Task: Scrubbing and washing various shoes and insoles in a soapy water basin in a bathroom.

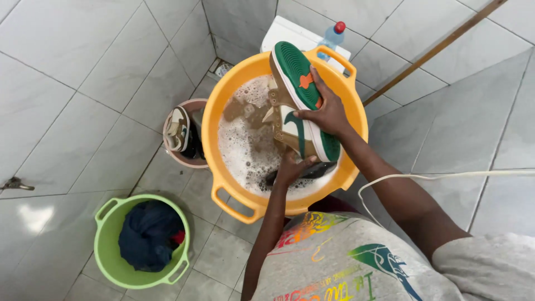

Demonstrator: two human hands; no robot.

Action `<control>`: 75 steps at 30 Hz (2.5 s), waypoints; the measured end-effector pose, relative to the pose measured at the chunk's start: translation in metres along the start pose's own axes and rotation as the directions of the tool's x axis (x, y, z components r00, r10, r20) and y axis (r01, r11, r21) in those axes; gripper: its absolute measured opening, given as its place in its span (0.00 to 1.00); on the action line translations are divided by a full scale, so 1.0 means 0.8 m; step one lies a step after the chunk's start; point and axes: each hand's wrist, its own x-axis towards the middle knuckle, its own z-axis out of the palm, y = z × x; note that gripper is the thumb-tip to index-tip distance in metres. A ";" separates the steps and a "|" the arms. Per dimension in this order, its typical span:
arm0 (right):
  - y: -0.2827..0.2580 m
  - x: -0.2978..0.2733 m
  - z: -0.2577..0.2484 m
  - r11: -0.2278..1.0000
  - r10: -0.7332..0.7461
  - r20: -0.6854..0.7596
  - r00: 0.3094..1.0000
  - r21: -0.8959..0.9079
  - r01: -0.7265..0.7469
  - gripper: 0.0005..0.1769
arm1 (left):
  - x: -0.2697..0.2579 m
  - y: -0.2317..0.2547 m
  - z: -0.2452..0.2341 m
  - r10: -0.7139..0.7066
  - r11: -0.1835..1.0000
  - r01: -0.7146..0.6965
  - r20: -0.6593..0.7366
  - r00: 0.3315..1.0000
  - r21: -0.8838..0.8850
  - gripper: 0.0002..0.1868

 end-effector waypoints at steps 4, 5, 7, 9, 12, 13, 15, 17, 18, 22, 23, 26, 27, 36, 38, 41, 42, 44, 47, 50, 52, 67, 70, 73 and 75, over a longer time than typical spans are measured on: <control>-0.029 -0.002 -0.001 0.981 0.180 -0.100 0.979 0.094 -0.171 0.70 | -0.005 0.010 0.027 0.030 0.985 -0.068 -0.230 0.973 -0.159 0.35; -0.026 -0.005 0.002 0.979 0.188 -0.102 0.977 0.096 -0.179 0.70 | -0.007 -0.058 0.029 0.023 0.985 -0.060 -0.225 0.974 -0.159 0.35; -0.020 -0.009 0.010 0.977 0.207 -0.128 0.970 0.073 -0.199 0.67 | 0.014 -0.186 0.035 0.009 0.970 -0.141 -0.549 0.836 -0.199 0.35; 0.007 -0.013 0.029 0.986 0.163 -0.162 0.973 0.050 -0.157 0.65 | 0.009 -0.068 0.033 -0.021 0.912 -0.223 -0.585 0.811 -0.343 0.31; 0.043 -0.021 0.059 0.993 0.096 -0.212 0.973 0.087 -0.079 0.61 | 0.007 0.010 0.021 -0.065 0.778 -0.342 -0.610 0.790 -0.527 0.30; 0.055 -0.025 0.068 0.988 0.084 -0.226 0.970 0.146 -0.052 0.59 | 0.004 0.019 0.017 -0.080 0.722 -0.370 -0.602 0.794 -0.585 0.29; 0.012 -0.026 0.062 0.929 0.275 -0.170 0.946 0.303 -0.215 0.60 | 0.003 0.022 0.010 -0.071 0.682 -0.377 -0.571 0.818 -0.626 0.29; -0.001 -0.027 0.064 0.822 0.441 -0.082 0.894 0.437 -0.366 0.60 | 0.001 0.021 0.004 -0.056 0.638 -0.387 -0.541 0.839 -0.666 0.29; 0.007 -0.028 0.067 0.808 0.456 -0.090 0.885 0.459 -0.369 0.60 | 0.001 0.018 0.002 -0.042 0.656 -0.365 -0.514 0.857 -0.661 0.30; 0.024 -0.036 0.077 0.788 0.464 -0.101 0.880 0.502 -0.357 0.60 | -0.008 0.035 0.001 -0.026 0.699 -0.318 -0.467 0.884 -0.641 0.32; 0.020 -0.037 0.076 0.790 0.459 -0.098 0.883 0.501 -0.354 0.60 | -0.009 0.034 0.000 -0.022 0.697 -0.324 -0.472 0.882 -0.639 0.32; 0.017 -0.039 0.073 0.719 0.487 -0.059 0.872 0.594 -0.361 0.61 | -0.006 0.028 -0.005 -0.082 0.660 -0.270 -0.424 0.902 -0.701 0.32; 0.022 -0.039 0.073 0.750 0.450 -0.088 0.889 0.577 -0.322 0.60 | -0.005 0.024 -0.008 -0.204 0.641 -0.178 -0.389 0.898 -0.747 0.33; -0.040 -0.044 0.055 0.982 -0.110 -0.160 0.981 0.136 0.132 0.65 | -0.006 0.078 -0.050 -0.042 0.859 -0.159 -0.378 0.925 -0.486 0.30; -0.046 -0.039 0.060 0.966 -0.200 -0.127 0.972 0.142 0.217 0.66 | -0.010 0.107 -0.066 -0.008 0.842 -0.252 -0.479 0.878 -0.476 0.29; -0.038 -0.031 0.062 0.888 -0.088 0.088 0.992 0.458 0.038 0.64 | -0.026 0.171 -0.107 0.090 0.784 -0.418 -0.583 0.808 -0.458 0.28; -0.033 -0.030 0.063 0.906 -0.051 0.101 0.994 0.423 0.004 0.62 | -0.034 0.183 -0.127 0.186 0.858 -0.435 -0.625 0.758 -0.272 0.28; -0.015 -0.024 0.065 0.920 -0.027 0.118 0.993 0.392 -0.022 0.61 | -0.042 0.207 -0.177 0.291 0.899 -0.433 -0.652 0.700 -0.064 0.27; 0.021 -0.033 0.066 0.936 -0.022 0.107 0.994 0.351 -0.017 0.56 | -0.067 0.228 -0.252 0.178 0.960 -0.277 -0.702 0.690 -0.029 0.32; 0.040 -0.049 0.078 0.948 0.030 0.137 0.990 0.311 -0.072 0.53 | -0.101 0.231 -0.318 0.377 0.926 -0.246 -0.704 0.602 0.286 0.31; 0.051 -0.059 0.087 0.942 0.159 0.191 0.969 0.263 -0.206 0.54 | -0.117 0.230 -0.343 0.491 0.565 0.396 -0.681 0.543 0.724 0.36; 0.055 -0.079 0.112 0.894 0.425 0.274 0.863 0.023 -0.447 0.51 | -0.072 -0.182 -0.387 -0.125 0.707 0.631 -0.823 0.554 0.318 0.45; 0.078 -0.088 0.110 0.896 0.412 0.275 0.869 0.051 -0.441 0.51 | -0.025 -0.191 -0.413 -0.146 0.725 0.624 -0.821 0.553 0.291 0.42; 0.086 -0.101 0.107 0.875 0.445 0.265 0.856 0.076 -0.478 0.50 | 0.014 -0.167 -0.441 -0.216 0.434 0.887 -0.937 0.274 0.159 0.34; 0.094 -0.110 0.104 0.861 0.467 0.257 0.846 0.084 -0.501 0.49 | 0.014 -0.174 -0.470 -0.068 0.525 0.833 -0.967 0.244 0.173 0.35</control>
